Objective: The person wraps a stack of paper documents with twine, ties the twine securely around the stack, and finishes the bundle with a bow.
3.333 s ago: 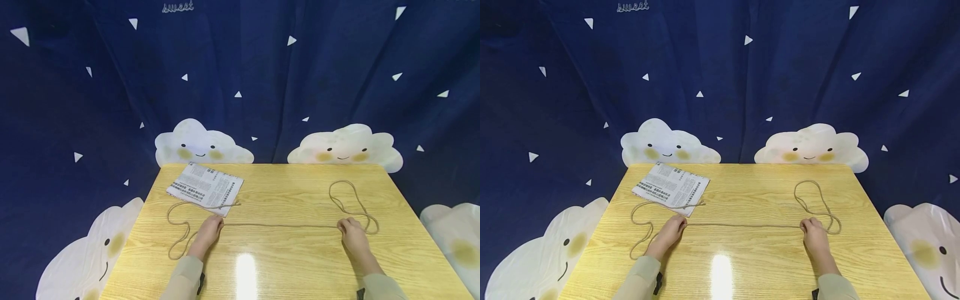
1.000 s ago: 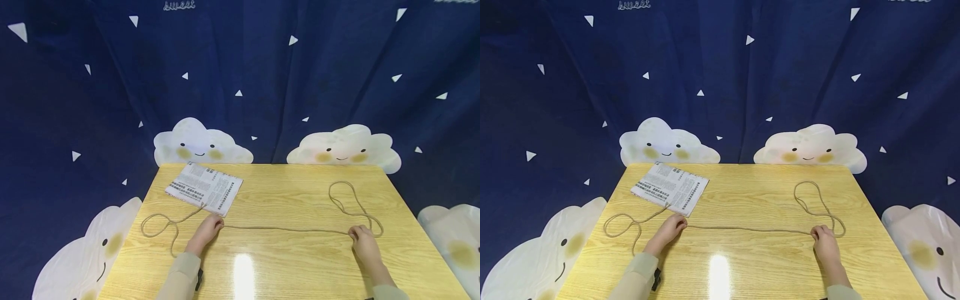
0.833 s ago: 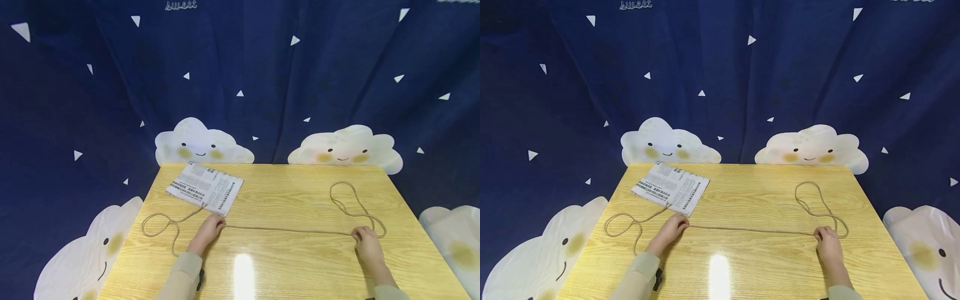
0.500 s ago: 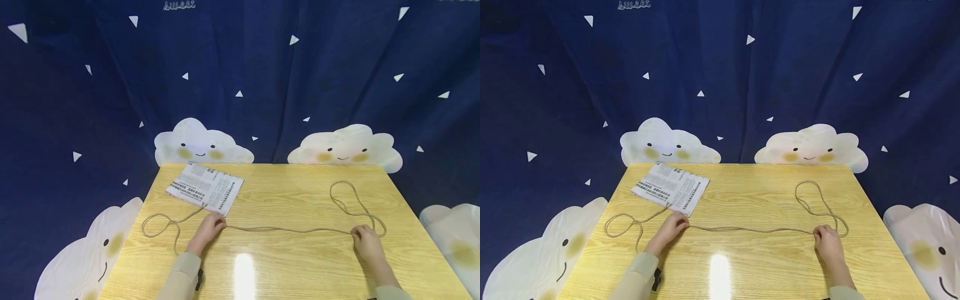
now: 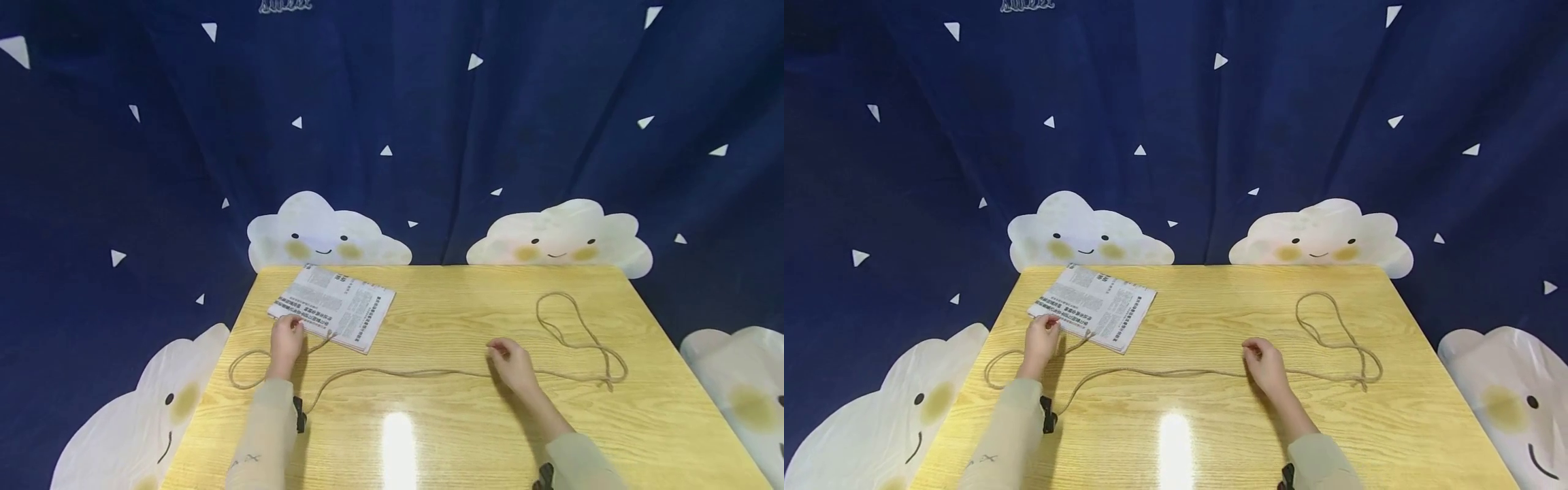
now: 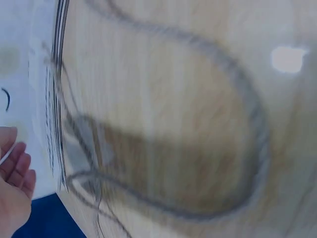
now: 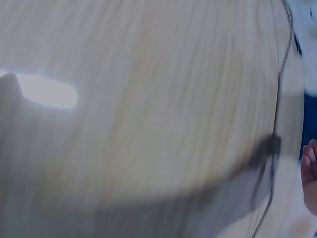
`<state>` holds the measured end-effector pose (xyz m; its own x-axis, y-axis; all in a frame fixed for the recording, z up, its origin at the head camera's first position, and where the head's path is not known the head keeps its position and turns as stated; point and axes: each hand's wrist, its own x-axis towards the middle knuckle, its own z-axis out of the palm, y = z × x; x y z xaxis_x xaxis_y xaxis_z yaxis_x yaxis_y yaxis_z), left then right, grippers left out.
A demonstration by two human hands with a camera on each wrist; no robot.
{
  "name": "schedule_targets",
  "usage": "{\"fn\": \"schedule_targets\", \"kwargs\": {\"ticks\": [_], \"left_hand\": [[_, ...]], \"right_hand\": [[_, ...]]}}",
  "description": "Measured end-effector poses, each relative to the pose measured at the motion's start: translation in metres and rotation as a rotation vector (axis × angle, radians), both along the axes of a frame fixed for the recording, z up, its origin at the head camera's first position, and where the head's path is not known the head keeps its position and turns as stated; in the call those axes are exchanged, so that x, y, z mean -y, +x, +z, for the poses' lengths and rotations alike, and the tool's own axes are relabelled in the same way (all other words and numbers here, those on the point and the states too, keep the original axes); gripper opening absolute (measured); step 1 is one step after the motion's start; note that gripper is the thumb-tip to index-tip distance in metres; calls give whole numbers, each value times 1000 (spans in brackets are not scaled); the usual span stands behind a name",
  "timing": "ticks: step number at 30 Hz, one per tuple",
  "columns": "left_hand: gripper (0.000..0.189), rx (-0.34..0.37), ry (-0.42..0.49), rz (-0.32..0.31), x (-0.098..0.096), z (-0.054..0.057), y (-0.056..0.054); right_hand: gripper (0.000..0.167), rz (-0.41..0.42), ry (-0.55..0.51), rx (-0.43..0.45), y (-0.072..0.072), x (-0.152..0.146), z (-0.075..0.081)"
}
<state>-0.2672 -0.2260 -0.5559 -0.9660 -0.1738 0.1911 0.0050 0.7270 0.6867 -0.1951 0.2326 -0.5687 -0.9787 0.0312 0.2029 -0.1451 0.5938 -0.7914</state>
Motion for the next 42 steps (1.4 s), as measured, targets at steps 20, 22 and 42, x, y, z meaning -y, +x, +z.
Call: {"fn": "schedule_targets", "kwargs": {"ticks": [20, 22, 42], "left_hand": [[65, 390, 249, 37, 40, 11, -21], [65, 421, 320, 41, 44, 10, -21], [52, 553, -160, -96, 35, -4, -37]], "right_hand": [[56, 340, -693, 566, -40, 166, -1], [58, 341, -765, 610, -39, 176, 0], [63, 285, -1067, 746, -41, 208, 1]]}}
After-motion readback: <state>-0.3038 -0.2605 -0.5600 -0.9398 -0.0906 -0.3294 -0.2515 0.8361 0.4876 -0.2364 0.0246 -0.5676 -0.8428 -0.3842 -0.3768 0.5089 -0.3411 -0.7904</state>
